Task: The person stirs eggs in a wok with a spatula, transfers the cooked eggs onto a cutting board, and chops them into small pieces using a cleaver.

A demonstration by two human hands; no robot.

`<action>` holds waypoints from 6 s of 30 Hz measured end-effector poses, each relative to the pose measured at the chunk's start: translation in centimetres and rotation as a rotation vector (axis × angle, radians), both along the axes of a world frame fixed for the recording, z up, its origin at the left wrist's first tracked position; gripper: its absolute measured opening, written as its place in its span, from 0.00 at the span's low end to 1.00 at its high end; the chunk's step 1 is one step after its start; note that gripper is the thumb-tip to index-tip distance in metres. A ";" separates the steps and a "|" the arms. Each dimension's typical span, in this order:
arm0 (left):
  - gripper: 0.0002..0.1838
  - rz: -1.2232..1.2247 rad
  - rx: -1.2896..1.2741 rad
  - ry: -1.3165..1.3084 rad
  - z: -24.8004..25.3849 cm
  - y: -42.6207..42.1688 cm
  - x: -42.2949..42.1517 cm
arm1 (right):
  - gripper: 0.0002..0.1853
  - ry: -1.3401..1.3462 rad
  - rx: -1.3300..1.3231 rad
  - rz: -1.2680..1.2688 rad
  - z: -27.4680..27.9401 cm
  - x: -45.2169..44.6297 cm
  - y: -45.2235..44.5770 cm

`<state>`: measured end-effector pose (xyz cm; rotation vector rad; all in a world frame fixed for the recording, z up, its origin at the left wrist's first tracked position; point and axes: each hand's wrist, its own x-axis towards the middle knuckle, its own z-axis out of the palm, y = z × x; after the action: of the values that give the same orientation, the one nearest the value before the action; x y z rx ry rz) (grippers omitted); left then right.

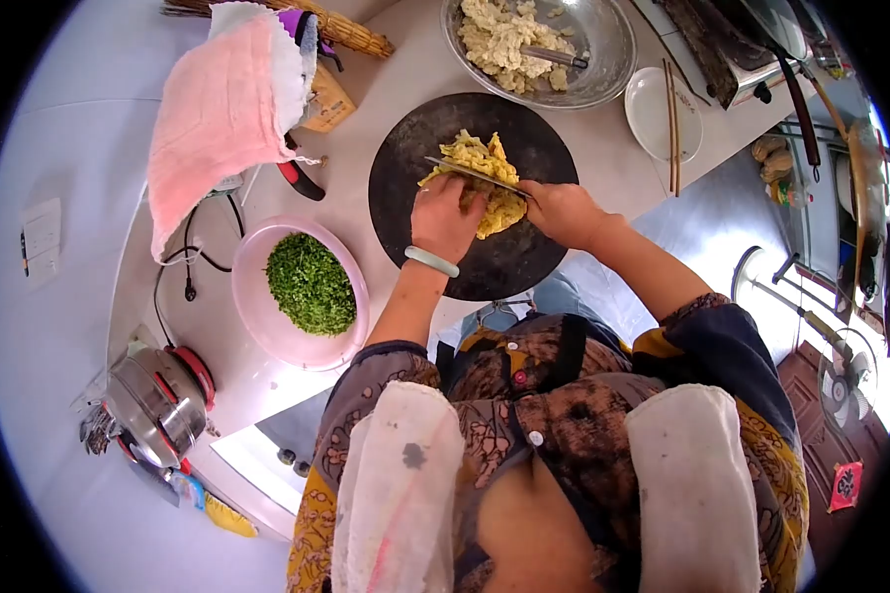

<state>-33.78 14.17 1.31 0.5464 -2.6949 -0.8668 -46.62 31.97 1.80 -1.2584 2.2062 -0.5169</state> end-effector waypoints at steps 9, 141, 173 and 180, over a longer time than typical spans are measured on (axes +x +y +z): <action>0.12 -0.031 0.025 0.040 0.0 -0.3 0.6 | 0.13 -0.027 0.142 0.106 6.3 -0.8 -0.1; 0.09 0.057 -0.012 0.197 -1.2 1.5 3.8 | 0.17 0.016 0.059 0.006 1.1 1.6 0.8; 0.09 -0.067 -0.063 0.234 0.1 2.4 4.6 | 0.16 -0.028 0.007 -0.050 5.7 3.4 1.6; 0.10 -0.020 -0.009 0.212 0.2 2.3 6.4 | 0.14 0.008 0.175 -0.012 3.0 3.7 2.3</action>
<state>-27.42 16.46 1.52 0.4021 -2.5149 -0.8654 -42.89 34.28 4.83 -1.1579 2.2139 -0.3163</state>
